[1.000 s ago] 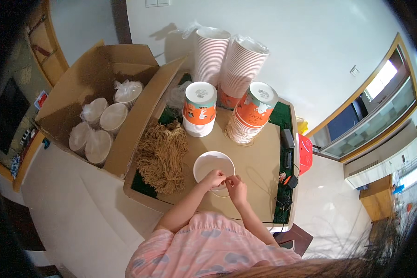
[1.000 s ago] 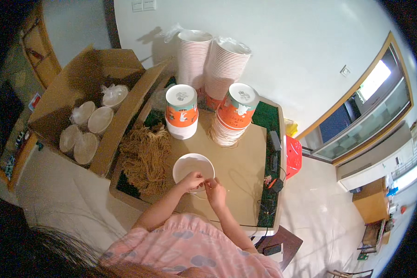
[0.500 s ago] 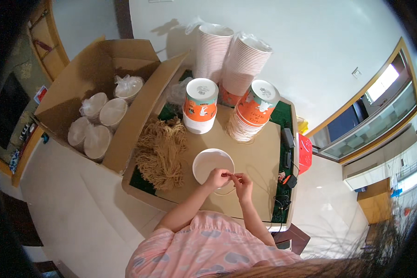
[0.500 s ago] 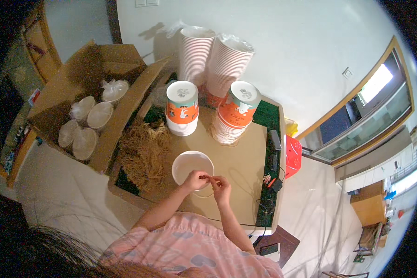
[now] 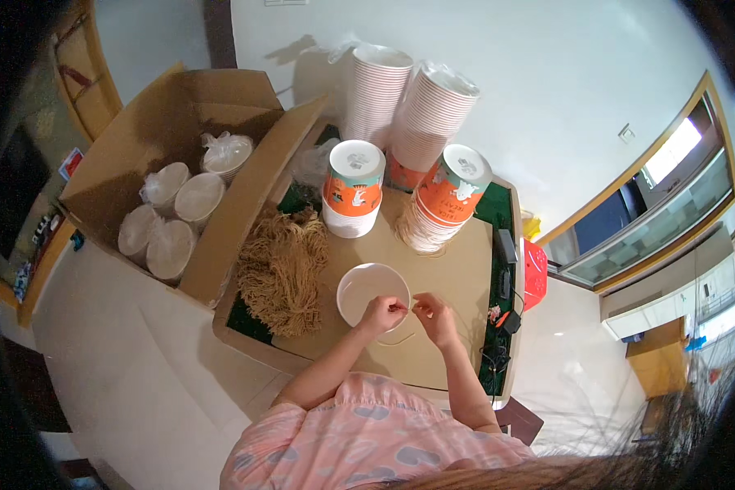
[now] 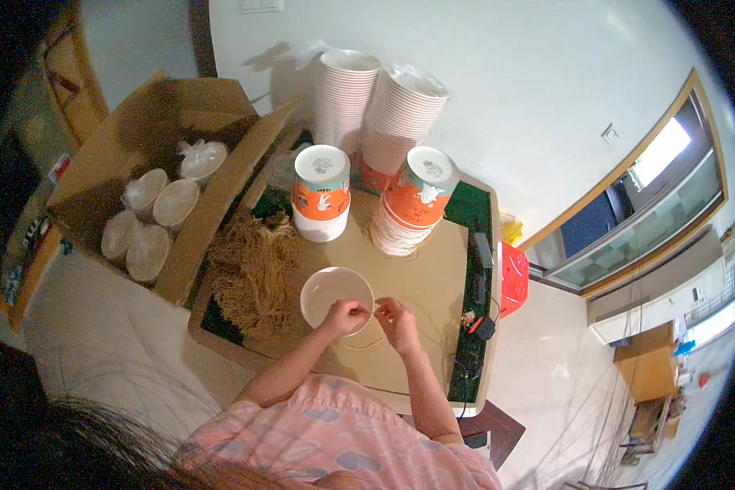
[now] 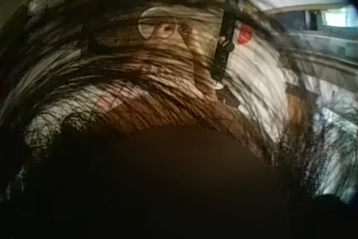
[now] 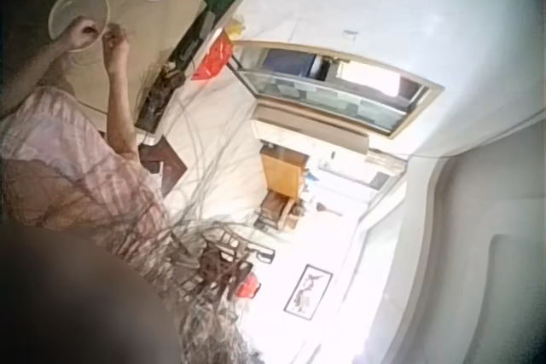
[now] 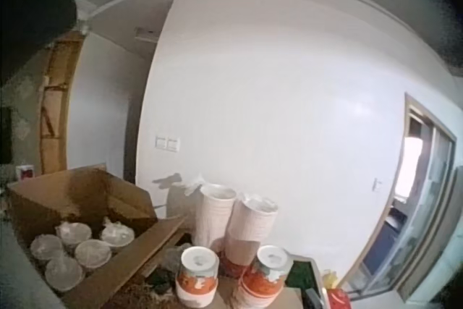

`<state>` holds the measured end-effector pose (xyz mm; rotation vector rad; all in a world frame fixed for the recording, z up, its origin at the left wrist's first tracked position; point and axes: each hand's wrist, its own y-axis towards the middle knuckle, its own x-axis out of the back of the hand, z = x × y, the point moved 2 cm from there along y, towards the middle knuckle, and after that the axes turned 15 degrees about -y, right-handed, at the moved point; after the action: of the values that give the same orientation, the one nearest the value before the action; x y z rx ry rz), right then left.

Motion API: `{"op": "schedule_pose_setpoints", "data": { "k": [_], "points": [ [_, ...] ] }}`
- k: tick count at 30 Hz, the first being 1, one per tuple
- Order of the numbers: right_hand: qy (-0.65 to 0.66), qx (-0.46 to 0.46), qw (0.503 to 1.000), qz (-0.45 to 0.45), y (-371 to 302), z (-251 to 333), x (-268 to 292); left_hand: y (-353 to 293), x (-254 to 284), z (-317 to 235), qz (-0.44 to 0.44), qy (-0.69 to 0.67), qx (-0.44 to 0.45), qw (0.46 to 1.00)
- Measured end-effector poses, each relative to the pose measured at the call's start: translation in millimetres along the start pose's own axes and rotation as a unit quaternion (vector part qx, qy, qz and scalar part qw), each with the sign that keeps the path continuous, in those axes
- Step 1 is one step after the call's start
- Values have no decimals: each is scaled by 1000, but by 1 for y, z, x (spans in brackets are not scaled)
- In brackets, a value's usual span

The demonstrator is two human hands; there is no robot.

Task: The recorder is placing rubber bands around the rims of paper cups and organizing them as part of a manufacturing or distribution preparation process.

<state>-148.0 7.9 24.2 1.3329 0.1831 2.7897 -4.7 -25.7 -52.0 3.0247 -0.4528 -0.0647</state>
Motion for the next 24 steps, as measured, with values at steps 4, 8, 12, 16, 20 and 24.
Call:
{"op": "schedule_pose_setpoints", "data": {
  "k": [4, 8, 12, 16, 20, 24],
  "points": [
    [-38, 25, 999, 5, 0, -11, -4, -1, 1, -7, -1, 5, 9, 1000],
    [-84, 27, 996, -17, -2, -18, -13, -1, 1, -8, -5, 19, -2, 1000],
    [-132, -13, 991, 24, -2, -26, -19, -1, 1, -9, 15, 10, 11, 1000],
    [-17, -76, 992, 94, -6, -30, -22, -1, 2, -7, 9, 25, 19, 999],
    [10, -92, 995, 47, -19, -24, -29, 0, 6, 12, -53, -2, -23, 998],
    [-16, -31, 999, -13, -27, -1, -36, 7, 16, 13, -75, -123, 49, 988]
  ]
}}
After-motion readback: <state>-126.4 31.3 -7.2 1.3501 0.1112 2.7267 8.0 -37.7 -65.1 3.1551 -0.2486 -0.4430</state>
